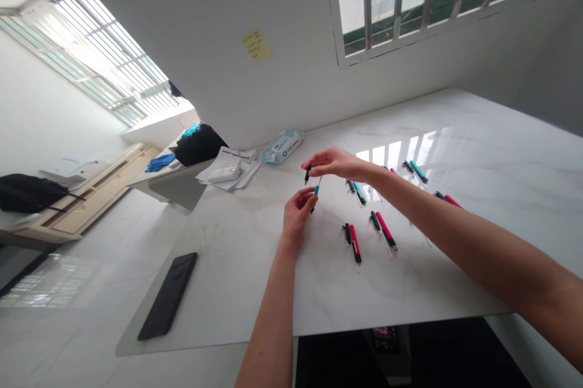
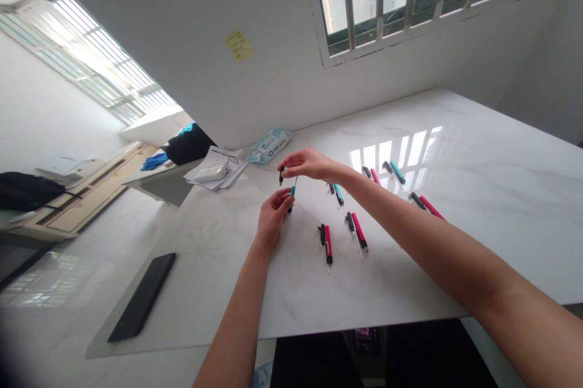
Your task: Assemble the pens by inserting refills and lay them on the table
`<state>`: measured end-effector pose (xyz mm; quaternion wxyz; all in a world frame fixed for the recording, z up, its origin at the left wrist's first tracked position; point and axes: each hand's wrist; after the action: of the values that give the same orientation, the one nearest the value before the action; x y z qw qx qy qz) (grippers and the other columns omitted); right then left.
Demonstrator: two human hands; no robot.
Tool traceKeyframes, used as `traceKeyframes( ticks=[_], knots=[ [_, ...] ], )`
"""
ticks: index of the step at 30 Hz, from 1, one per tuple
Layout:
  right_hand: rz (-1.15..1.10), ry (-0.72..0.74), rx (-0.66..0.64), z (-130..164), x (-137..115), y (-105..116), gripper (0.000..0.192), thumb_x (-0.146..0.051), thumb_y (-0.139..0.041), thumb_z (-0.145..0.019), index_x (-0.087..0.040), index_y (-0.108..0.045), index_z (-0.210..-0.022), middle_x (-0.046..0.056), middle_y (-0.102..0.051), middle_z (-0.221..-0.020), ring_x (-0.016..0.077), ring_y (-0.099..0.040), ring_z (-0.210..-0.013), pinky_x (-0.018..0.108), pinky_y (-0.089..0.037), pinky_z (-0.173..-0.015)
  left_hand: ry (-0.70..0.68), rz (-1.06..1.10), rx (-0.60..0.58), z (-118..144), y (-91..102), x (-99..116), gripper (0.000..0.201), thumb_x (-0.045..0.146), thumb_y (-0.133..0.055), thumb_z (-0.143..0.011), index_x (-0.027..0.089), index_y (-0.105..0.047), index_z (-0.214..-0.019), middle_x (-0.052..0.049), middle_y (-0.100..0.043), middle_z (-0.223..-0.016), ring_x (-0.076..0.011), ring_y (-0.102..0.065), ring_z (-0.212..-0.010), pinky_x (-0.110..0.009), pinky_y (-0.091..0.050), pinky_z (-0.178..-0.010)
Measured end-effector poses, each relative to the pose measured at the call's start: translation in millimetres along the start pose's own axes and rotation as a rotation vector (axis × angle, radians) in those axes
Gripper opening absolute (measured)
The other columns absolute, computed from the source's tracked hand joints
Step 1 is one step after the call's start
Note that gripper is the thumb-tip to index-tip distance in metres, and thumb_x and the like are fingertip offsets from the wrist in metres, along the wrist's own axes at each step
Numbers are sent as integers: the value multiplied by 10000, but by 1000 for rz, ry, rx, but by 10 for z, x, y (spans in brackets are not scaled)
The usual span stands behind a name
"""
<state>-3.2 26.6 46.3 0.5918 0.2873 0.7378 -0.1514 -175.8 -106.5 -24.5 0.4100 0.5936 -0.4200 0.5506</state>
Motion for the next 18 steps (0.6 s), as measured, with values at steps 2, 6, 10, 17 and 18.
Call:
traceKeyframes(
  ticks=[2, 6, 10, 17, 18],
  knots=[
    [-27, 7, 45, 16, -58, 129, 276, -351, -752, -865, -210, -770, -1102, 89, -782, -1156, 177, -713, -1024, 295, -546, -906, -5, 23, 13, -4, 1, -9, 467, 443, -891, -720, 188, -775, -1094, -20, -718, -834, -129, -597, -751, -266, -457, -764],
    [377, -37, 55, 82, -108, 416, 257, -324, -735, -882, -241, -790, -1119, 40, -776, -897, 161, -695, -781, 283, -511, -751, 0, 42, 41, 0, -8, -6, 441, 454, -878, -726, 186, -783, -1063, -50, -755, -896, -139, -630, -779, -280, -478, -799],
    [740, -14, 84, 132, -106, 580, 231, -274, -780, -832, -260, -815, -1060, 24, -759, -876, 158, -644, -744, 282, -459, -708, -1, 36, 48, 6, -12, -2, 410, 433, -879, -722, 184, -802, -1038, -74, -780, -949, -148, -640, -812, -289, -485, -819],
    [749, 64, 37, 155, -219, 544, 149, -187, -772, -792, -260, -814, -915, 10, -774, -861, 175, -667, -807, 281, -474, -730, -23, 12, 41, -8, -2, -12, 359, 391, -882, -718, 193, -818, -1011, -57, -775, -908, -141, -618, -807, -274, -466, -791],
    [740, 74, 29, 156, -230, 533, 153, -178, -771, -788, -264, -818, -907, 6, -782, -877, 176, -671, -812, 282, -477, -740, -23, 9, 39, -9, -3, -12, 358, 391, -881, -719, 195, -818, -1012, -57, -775, -906, -143, -619, -808, -275, -465, -790]
  ],
)
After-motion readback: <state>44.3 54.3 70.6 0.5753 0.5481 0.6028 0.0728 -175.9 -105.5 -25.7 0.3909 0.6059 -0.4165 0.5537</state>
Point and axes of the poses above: each hand's wrist, its own z-axis away from the middle knuckle, its own y-axis out of the back of the hand, x = y × z
